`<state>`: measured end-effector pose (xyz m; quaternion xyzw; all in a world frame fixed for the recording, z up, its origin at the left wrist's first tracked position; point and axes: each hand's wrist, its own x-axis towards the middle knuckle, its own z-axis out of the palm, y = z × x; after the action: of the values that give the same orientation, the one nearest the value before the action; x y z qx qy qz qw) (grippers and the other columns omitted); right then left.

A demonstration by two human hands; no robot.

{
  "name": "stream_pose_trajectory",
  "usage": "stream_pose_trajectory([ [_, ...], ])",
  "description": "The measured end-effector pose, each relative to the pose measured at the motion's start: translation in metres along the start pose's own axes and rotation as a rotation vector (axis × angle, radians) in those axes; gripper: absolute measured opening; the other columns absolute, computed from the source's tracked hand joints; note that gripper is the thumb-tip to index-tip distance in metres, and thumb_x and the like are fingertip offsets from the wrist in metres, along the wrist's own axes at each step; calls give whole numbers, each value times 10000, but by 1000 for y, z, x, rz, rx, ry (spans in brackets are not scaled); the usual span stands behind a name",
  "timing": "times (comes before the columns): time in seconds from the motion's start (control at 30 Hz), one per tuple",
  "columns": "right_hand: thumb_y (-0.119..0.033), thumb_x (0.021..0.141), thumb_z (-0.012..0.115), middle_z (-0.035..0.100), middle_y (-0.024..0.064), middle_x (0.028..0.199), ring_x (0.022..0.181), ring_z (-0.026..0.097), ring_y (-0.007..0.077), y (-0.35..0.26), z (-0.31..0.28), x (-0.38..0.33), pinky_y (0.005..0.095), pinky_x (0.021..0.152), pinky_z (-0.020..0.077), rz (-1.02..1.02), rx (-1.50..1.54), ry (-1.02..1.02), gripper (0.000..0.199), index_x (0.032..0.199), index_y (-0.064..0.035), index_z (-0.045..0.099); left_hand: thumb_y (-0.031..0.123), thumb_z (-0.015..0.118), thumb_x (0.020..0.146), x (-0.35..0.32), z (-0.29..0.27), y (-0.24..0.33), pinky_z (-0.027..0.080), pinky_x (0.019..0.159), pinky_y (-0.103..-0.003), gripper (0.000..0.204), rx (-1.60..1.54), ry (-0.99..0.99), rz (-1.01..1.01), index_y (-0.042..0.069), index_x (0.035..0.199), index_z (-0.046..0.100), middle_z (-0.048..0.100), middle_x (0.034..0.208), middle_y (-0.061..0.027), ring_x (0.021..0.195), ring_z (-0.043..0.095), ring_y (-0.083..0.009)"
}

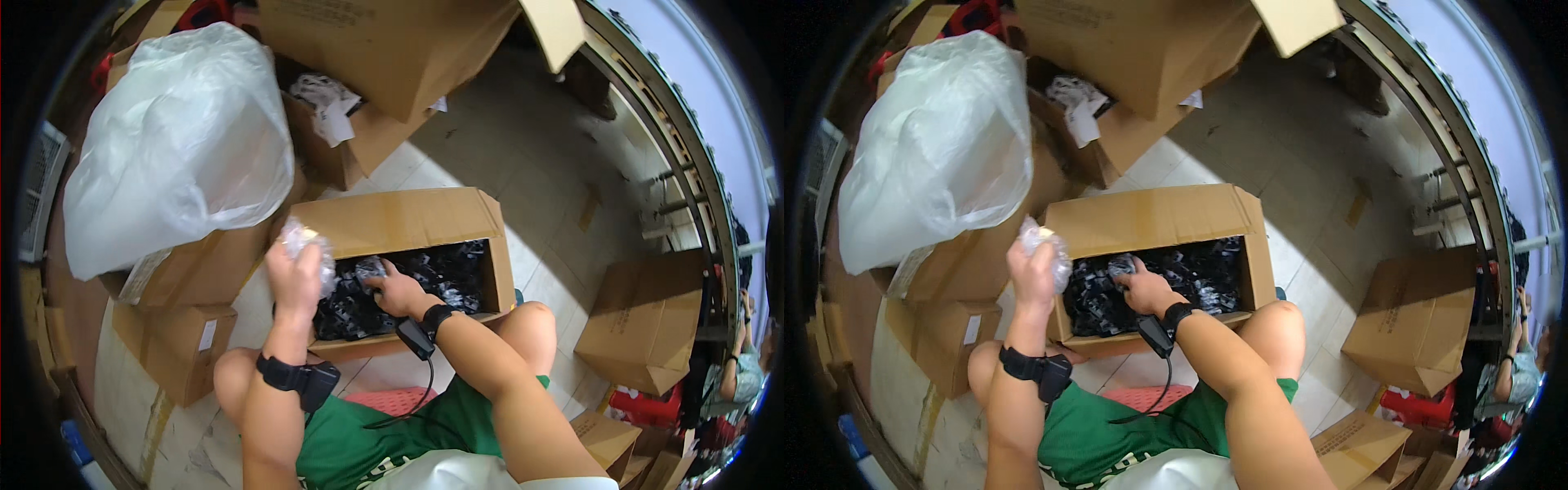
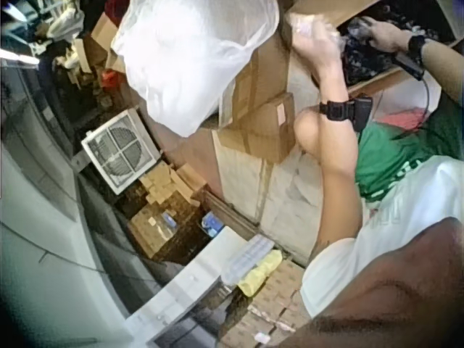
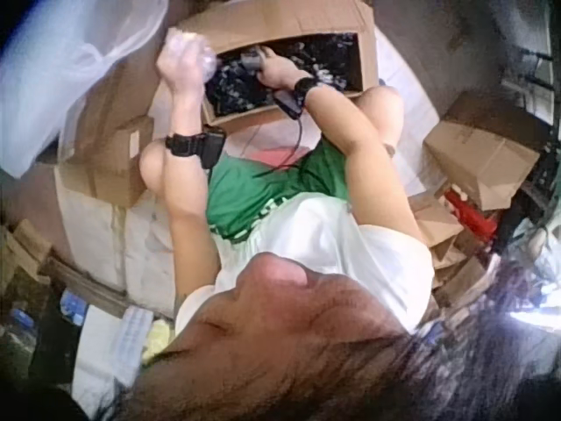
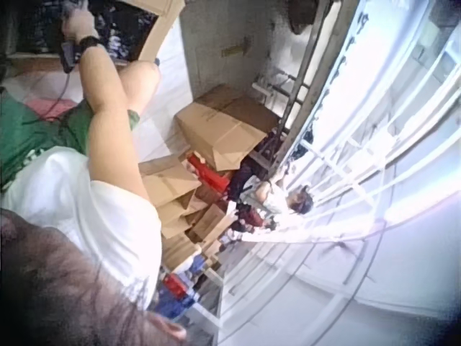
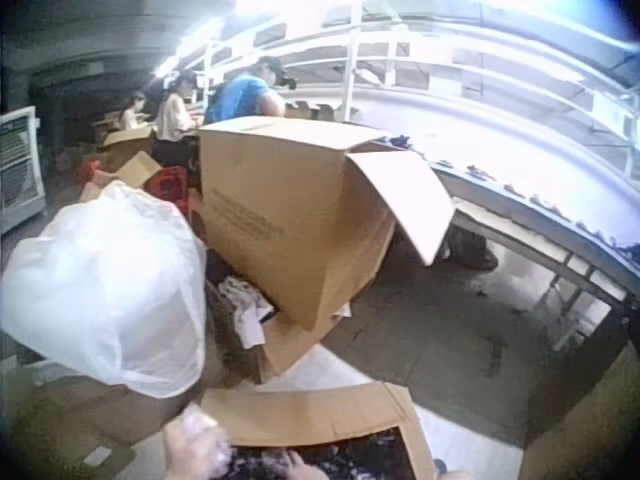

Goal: Sorting small black mouse components and placing them into individual plastic bags.

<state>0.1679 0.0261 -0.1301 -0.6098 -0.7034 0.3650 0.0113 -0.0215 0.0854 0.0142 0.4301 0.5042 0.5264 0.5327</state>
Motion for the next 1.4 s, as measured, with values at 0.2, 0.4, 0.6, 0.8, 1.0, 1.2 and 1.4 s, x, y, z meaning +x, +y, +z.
stream_pose_trajectory([
  [0.2, -163, 857, 597, 397, 255, 1461, 1136, 605, 414, 27, 28, 0, 450, 957, 516, 26, -170, -125, 500, 1353, -133, 535, 327, 641, 958, 2, -11, 6, 408, 573, -256, 343, -9, -76, 20, 45, 762, 648, 614, 707, 19, 635, 515, -57],
  [0.4, -117, 838, 621, 668, 187, 1083, 983, 654, 372, 6, -5, 3, 431, 849, 534, 2, -59, 176, 225, 1025, -20, 700, 356, 610, 952, 6, -23, -1, 466, 560, -337, 378, 352, -63, 4, 11, 820, 690, 681, 676, -89, 589, 634, -177],
  [0.6, -116, 849, 682, 726, 140, 890, 772, 684, 219, -51, -82, -43, 336, 742, 546, 36, 446, 206, 222, 1029, 8, 719, 326, 706, 828, -5, -9, 8, 545, 794, -383, 492, 720, -250, -52, 8, 1200, 657, 717, 974, -212, 890, 712, -330],
  [0.8, -75, 921, 685, 691, 39, 972, 893, 619, 86, -37, -108, -80, 250, 830, 504, -115, 1179, 132, 194, 1086, 26, 669, 425, 791, 723, -12, 2, 0, 532, 824, -384, 658, 631, -637, -151, 46, 1243, 654, 731, 948, -192, 906, 710, -319],
  [1.0, -81, 917, 691, 700, 57, 976, 878, 637, 103, -29, -109, -92, 258, 828, 517, 11, 1328, 382, 211, 1095, 30, 672, 151, 772, 776, -32, 25, -7, 486, 578, -341, 191, 618, -633, 241, 58, 939, 741, 640, 741, -98, 635, 623, -206],
  [1.2, -92, 903, 697, 665, 71, 1035, 892, 634, 124, -27, -99, -103, 277, 813, 531, 74, 1511, 405, 349, 1195, 30, 549, 135, 780, 707, -51, 39, -15, 503, 537, -382, 125, 770, -518, 657, 140, 809, 708, 575, 753, -65, 634, 635, -283],
  [1.4, -110, 936, 672, 660, 25, 947, 814, 602, 77, -15, -89, -115, 241, 722, 516, 116, 1453, 327, 210, 1096, 10, 607, 94, 786, 703, -59, 46, -17, 500, 537, -366, 122, 720, -562, 685, 113, 795, 708, 578, 732, -73, 623, 624, -283],
])
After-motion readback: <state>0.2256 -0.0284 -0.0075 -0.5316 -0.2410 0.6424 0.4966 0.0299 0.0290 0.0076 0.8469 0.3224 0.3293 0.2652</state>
